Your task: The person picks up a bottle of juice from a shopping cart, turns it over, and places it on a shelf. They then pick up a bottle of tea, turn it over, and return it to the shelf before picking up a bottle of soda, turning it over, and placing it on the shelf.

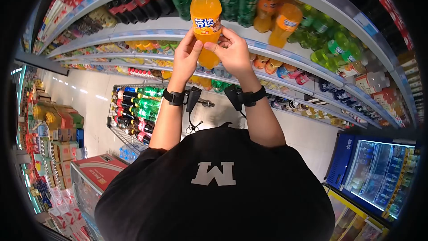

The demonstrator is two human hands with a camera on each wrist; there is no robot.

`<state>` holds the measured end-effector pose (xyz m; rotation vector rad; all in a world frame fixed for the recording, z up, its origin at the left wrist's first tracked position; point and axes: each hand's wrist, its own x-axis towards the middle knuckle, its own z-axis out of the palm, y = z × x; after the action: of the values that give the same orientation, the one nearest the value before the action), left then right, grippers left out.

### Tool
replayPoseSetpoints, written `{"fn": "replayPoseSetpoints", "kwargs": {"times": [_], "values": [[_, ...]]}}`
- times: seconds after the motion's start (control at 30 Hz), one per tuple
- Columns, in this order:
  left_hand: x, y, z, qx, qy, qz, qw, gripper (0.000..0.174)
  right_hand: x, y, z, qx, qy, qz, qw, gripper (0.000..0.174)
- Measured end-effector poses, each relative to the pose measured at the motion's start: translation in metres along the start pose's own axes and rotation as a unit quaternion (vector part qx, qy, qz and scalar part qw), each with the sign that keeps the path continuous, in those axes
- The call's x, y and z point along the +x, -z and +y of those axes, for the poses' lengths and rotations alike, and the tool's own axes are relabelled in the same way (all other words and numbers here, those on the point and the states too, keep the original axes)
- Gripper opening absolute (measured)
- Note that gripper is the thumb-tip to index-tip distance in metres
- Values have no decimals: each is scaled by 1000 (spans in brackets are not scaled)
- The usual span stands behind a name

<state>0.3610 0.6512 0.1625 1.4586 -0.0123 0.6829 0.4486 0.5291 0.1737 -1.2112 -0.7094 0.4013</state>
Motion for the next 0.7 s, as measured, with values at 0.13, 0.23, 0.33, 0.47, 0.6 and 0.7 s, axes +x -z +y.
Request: {"fn": "replayPoseSetpoints", "kwargs": {"times": [0.13,0.23,0.33,0.47,0.6,0.7], "values": [[19,-34,-16,19,10,-32,999,53,5,46,-9,-122,68,39,989,52],[27,-51,-16,-17,14,-88,996,57,3,69,-24,-166,78,27,983,49],[39,-60,-15,-61,16,-141,988,62,5,84,-32,-227,132,49,964,53],[55,-69,-33,-51,-19,-165,985,63,11,95,-31,-279,112,89,950,52],[70,-77,-52,-86,-20,-184,979,62,18,105,-16,-268,89,133,950,47],[73,-77,-55,-82,-11,-189,979,62,23,113,-7,-270,88,127,950,48]]}}
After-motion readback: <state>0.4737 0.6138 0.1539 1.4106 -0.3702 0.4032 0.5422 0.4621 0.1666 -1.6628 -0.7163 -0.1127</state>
